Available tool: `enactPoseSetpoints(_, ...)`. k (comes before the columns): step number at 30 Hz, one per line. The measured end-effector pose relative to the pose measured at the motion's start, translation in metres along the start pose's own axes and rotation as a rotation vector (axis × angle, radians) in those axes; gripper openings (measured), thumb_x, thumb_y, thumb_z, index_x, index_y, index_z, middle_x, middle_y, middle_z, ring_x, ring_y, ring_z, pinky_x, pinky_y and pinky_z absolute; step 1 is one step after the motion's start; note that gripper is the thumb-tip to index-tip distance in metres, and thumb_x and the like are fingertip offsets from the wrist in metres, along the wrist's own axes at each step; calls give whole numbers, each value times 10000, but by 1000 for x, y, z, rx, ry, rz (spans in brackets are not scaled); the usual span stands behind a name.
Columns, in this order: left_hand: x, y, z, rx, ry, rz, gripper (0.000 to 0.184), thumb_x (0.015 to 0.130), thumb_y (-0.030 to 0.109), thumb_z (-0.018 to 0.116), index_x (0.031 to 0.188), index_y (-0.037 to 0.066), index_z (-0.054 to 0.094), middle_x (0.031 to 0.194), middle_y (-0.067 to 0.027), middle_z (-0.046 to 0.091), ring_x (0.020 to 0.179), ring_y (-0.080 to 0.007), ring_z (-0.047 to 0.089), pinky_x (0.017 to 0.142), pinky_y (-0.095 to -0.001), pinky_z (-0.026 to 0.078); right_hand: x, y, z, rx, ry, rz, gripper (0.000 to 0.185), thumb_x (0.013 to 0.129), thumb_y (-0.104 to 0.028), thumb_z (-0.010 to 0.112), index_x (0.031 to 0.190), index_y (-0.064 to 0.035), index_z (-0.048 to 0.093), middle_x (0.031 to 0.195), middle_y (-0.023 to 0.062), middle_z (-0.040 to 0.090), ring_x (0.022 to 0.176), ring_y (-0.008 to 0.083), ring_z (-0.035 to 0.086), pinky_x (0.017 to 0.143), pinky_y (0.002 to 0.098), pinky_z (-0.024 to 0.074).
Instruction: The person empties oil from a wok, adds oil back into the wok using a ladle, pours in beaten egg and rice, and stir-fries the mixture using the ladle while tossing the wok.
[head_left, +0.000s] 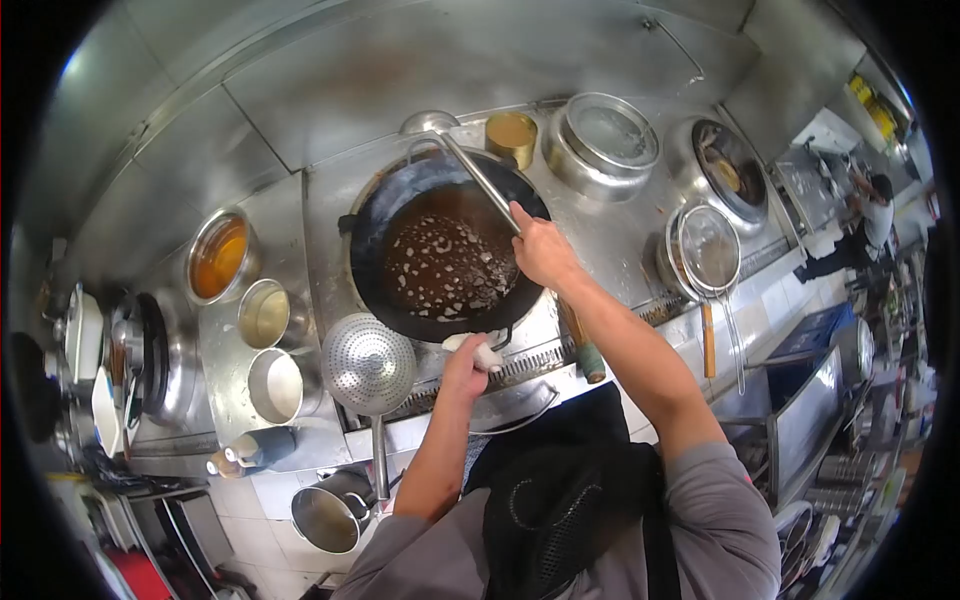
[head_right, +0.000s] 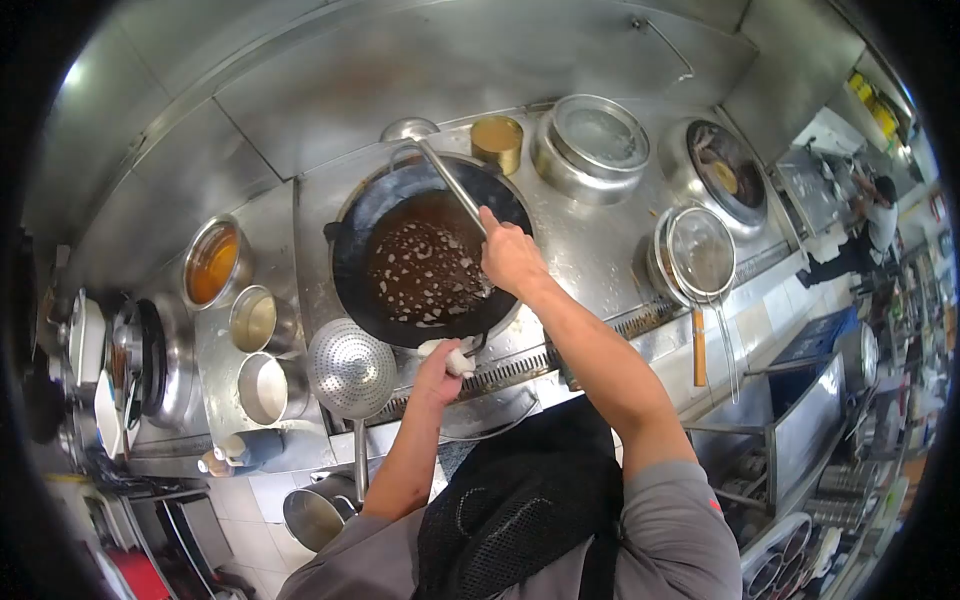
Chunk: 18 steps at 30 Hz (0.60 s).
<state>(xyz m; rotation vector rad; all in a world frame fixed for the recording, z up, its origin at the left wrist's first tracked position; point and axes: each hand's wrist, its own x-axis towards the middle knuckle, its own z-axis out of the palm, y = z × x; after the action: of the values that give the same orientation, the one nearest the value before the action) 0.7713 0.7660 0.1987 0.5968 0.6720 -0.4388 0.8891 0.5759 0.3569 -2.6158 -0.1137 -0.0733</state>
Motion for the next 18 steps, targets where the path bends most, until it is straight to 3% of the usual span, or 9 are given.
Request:
enactPoseSetpoints(2, -1, 3, 1, 19, 34, -52, 244, 824, 12, 710, 1043, 32, 604, 913, -79, 617, 814, -261, 635, 695, -459, 567, 3, -8, -1, -22, -42, 40, 550, 923, -100, 599, 1450, -66, 444, 1137, 293, 668, 1040, 488, 663, 924, 554, 538)
enactPoseSetpoints(5, 16, 2, -11, 66, 62, -119, 204, 835, 20, 697, 1012, 79, 614, 927, -50, 616, 835, -245, 621, 735, -434, 549, 9, -15, 3, -73, -69, 30, 550, 922, -92, 591, 1452, -65, 447, 1129, 287, 676, 1043, 493, 663, 923, 549, 543)
enactPoseSetpoints(9, 10, 4, -8, -12, 35, -123, 195, 834, 33, 684, 1002, 76, 595, 901, -49, 606, 787, -240, 609, 680, -435, 535, 7, -14, 6, -113, -121, 50, 565, 914, -94, 590, 1463, -64, 459, 1162, 298, 671, 1056, 471, 670, 931, 540, 544)
enactPoseSetpoints(11, 24, -9, -19, -7, 21, -57, 203, 827, 25, 679, 1004, 75, 593, 910, -55, 612, 796, -230, 617, 654, -418, 533, 3, -24, -9, -123, -144, 48, 554, 905, -80, 587, 1445, -39, 472, 1148, 319, 670, 1050, 462, 677, 931, 534, 547)
enactPoseSetpoints(13, 27, -19, -22, 72, 15, 173, 215, 823, 12, 669, 1014, 74, 593, 916, -66, 618, 806, -224, 624, 630, -400, 529, 4, -27, -21, -209, -194, 13, 544, 902, -67, 564, 1433, -3, 467, 1118, 331, 673, 1041, 465, 679, 927, 538, 549)
enactPoseSetpoints(15, 25, -23, -24, 68, 1, 219, 237, 812, -8, 646, 1022, 75, 575, 914, -66, 607, 793, -222, 618, 611, -392, 523, 9, -33, -36, -272, -194, -9, 475, 896, -54, 538, 1363, 24, 500, 1051, 325, 692, 1002, 463, 692, 896, 544, 557)
enactPoseSetpoints(17, 20, -23, -20, 50, 49, 255, 347, 790, -25, 630, 1105, 79, 530, 977, -72, 605, 820, -209, 621, 625, -362, 528, 21, -40, -52, -378, -227, -91, 400, 897, -54, 520, 1290, 18, 529, 1003, 291, 716, 968, 464, 703, 856, 545, 566)
enactPoseSetpoints(18, 20, -23, -21, 45, 45, 263, 347, 790, -25, 630, 1105, 79, 530, 977, -72, 605, 820, -209, 621, 625, -362, 528, 25, -44, -58, -413, -191, -154, 339, 879, -39, 529, 1211, 25, 551, 892, 258, 733, 853, 426, 735, 781, 504, 594)
